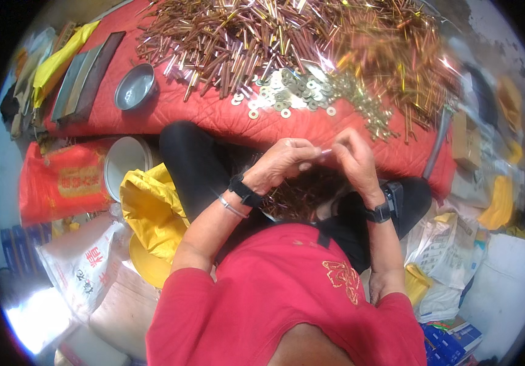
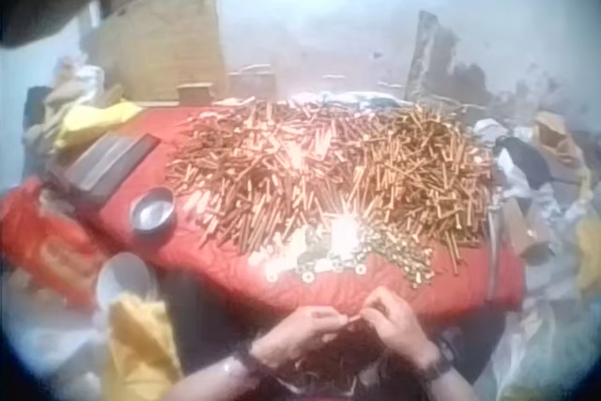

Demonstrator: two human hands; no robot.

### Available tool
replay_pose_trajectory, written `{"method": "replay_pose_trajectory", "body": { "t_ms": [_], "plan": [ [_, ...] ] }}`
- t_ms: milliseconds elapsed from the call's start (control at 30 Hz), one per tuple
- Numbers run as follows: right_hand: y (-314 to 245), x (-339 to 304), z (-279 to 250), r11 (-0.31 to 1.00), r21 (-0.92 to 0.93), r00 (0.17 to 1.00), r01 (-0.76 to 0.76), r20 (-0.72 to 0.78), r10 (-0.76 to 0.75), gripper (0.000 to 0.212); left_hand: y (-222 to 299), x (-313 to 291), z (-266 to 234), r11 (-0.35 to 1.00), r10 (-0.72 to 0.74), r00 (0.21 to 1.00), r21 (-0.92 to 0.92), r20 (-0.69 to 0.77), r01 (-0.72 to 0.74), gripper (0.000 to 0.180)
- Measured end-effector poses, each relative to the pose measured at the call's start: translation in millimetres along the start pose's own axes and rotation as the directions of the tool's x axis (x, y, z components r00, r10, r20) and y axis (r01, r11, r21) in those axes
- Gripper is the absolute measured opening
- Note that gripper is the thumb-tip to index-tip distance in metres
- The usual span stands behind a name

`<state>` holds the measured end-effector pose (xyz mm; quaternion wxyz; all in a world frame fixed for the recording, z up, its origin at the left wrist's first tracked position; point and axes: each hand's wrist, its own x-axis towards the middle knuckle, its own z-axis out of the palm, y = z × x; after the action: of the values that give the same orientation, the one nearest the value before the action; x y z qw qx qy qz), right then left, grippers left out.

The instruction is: Manually assembling small metal components including tubes and washers.

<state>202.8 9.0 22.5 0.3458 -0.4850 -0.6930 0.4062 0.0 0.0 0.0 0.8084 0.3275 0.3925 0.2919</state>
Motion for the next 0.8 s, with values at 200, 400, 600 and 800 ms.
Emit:
{"method": "replay_pose_trajectory", "body": {
  "t_ms": [200,400,600,800],
  "plan": [
    [17.7,0.2,3.5,0.912,-0.366,0.982,0.185,0.048,-0.180,0.016,-2.2,-8.2,25.7,0.958,0.129,0.976,0.276,-0.176,-0.077,0.017],
    [-8.6,3.2,7.3,0.993,0.052,0.994,0.107,0.023,-0.108,0.011,16.8,-17.7,9.8,1.000,0.000,0.990,0.029,-0.138,0.004,0.017],
    [20.0,-3.0,6.4,0.995,-0.037,0.996,0.089,-0.009,-0.089,0.025,-9.1,-3.7,28.8,0.323,0.715,0.699,0.881,0.011,-0.345,0.012],
    [17.5,6.7,-35.6,0.960,-0.015,0.938,-0.280,0.206,0.277,0.039,9.6,-11.0,23.3,-0.064,0.712,0.623,0.914,0.324,-0.401,0.035]
  ]
}}
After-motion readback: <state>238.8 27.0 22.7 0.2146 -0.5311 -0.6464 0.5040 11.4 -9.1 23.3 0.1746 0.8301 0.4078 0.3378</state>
